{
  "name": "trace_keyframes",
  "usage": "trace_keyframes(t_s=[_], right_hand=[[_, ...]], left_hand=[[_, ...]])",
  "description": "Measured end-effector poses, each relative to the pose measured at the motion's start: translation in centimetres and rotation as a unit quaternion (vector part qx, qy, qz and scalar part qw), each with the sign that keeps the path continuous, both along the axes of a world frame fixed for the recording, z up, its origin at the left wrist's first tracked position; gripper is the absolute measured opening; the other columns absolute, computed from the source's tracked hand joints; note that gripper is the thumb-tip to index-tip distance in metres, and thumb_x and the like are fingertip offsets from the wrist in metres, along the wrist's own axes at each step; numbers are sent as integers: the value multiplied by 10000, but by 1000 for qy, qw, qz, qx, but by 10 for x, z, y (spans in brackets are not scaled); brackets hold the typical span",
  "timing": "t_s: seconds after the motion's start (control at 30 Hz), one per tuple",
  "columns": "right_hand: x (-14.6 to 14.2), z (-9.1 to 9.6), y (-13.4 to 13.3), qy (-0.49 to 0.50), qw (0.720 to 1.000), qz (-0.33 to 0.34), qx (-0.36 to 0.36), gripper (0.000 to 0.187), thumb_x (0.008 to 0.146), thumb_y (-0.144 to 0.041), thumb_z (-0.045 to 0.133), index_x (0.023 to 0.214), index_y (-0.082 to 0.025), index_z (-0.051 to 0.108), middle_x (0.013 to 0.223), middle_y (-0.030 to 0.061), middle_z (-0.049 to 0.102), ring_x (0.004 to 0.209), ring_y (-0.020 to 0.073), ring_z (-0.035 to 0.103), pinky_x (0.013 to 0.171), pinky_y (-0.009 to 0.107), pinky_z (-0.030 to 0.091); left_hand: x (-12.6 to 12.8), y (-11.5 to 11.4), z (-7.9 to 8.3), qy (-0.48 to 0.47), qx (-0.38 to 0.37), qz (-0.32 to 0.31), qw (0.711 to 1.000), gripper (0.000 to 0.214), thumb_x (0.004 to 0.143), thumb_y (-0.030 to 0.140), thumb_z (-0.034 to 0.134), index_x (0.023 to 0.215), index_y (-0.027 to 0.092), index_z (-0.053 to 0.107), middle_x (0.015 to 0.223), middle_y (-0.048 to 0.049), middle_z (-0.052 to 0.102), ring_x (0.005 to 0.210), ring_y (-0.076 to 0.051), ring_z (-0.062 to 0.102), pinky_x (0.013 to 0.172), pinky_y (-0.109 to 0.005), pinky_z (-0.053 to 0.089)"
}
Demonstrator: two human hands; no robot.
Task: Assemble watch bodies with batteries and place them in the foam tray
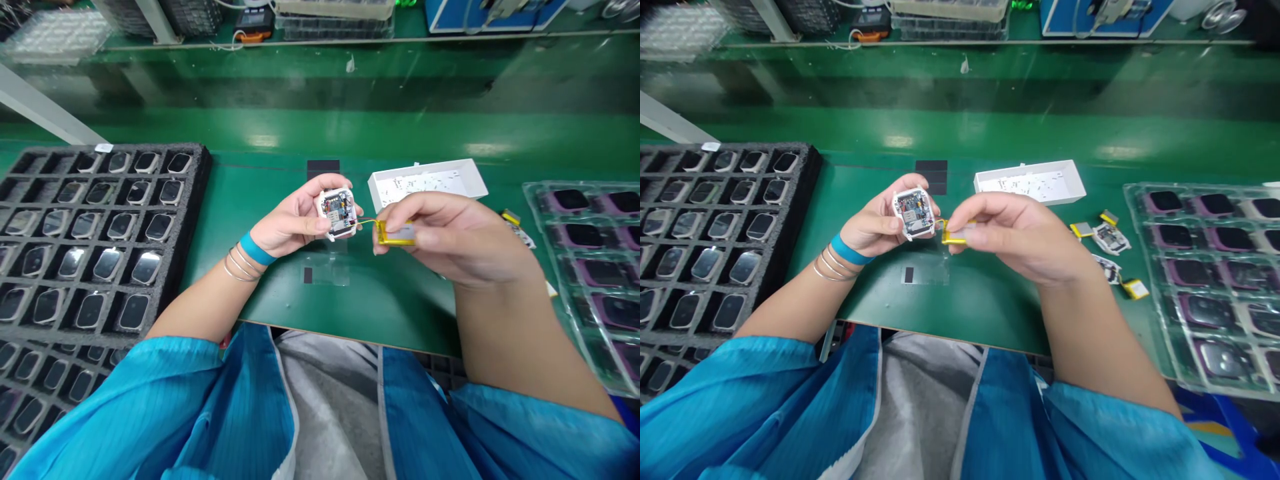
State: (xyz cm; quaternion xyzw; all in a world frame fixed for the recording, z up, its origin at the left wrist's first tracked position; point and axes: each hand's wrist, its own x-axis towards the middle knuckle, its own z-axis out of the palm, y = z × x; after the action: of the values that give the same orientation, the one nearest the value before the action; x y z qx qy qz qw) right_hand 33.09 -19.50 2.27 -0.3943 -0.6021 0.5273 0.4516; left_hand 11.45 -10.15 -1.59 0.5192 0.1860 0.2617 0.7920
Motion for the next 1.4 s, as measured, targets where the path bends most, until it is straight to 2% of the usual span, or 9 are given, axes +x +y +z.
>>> trace_keyframes(t_s=[0.07,0.23,0.33,0.53,0.73,0.97,1.2,1.3,1.4], right_hand=[[-4,-2,-2,-22,999,-20,41,355,753,-563,854,906,-262,745,792,2,723,671,183,706,643,350,619],[-22,-4,-9,-108,966,-180,151,240,899,-530,724,943,-296,756,866,35,710,844,225,704,779,426,621],[-28,-5,-9,-146,946,-208,203,233,937,-527,673,969,-311,755,933,44,707,919,233,688,848,447,602],[-31,-12,-7,-203,926,-244,204,209,967,-471,637,995,-301,756,979,46,720,969,244,685,890,443,592],[-32,-19,-2,-212,916,-264,214,171,966,-407,638,1001,-291,758,1010,44,733,998,252,688,902,449,591],[-29,-29,5,-237,904,-267,236,128,950,-329,635,953,-283,755,999,44,744,974,246,687,890,434,578],[-28,-63,26,-226,906,-289,211,204,903,-334,694,1096,-272,713,1041,53,731,982,237,669,845,393,573],[-32,-66,26,-215,905,-316,186,228,875,-313,721,1098,-263,709,1063,52,726,958,221,664,794,356,568],[-44,-60,15,-272,928,-214,140,49,865,-242,706,889,-221,743,958,48,726,888,209,672,795,350,560]], left_hand=[[0,0,-1,5,4,2,1000,736,558,477,952,1153,253,581,1015,-53,741,1086,-316,736,919,-410,619],[2,-2,-6,3,-1,-31,1000,719,567,499,942,1160,244,625,1030,-55,746,1047,-305,748,909,-400,621],[4,-4,-7,-1,-15,-71,997,682,587,487,937,1149,237,642,1009,-53,755,980,-284,763,893,-389,624],[4,-6,-9,10,-42,-96,994,694,607,462,934,1190,220,646,983,-70,765,950,-292,771,857,-393,639],[3,-4,-9,37,-57,-116,991,654,663,457,907,1205,199,649,1064,-113,770,1020,-321,766,721,-311,663],[11,-8,-5,72,-63,-49,994,553,700,334,888,1181,168,672,1007,-84,773,981,-290,779,716,-283,665],[24,-8,-14,129,-72,39,988,248,781,206,768,997,131,674,809,-35,740,765,-177,765,616,-213,612],[24,2,-18,138,-85,94,982,172,808,163,693,972,124,658,825,-31,739,755,-152,754,706,-244,623],[18,15,-20,139,-97,152,974,165,819,156,674,979,124,650,907,-47,755,857,-159,756,885,-327,617]])
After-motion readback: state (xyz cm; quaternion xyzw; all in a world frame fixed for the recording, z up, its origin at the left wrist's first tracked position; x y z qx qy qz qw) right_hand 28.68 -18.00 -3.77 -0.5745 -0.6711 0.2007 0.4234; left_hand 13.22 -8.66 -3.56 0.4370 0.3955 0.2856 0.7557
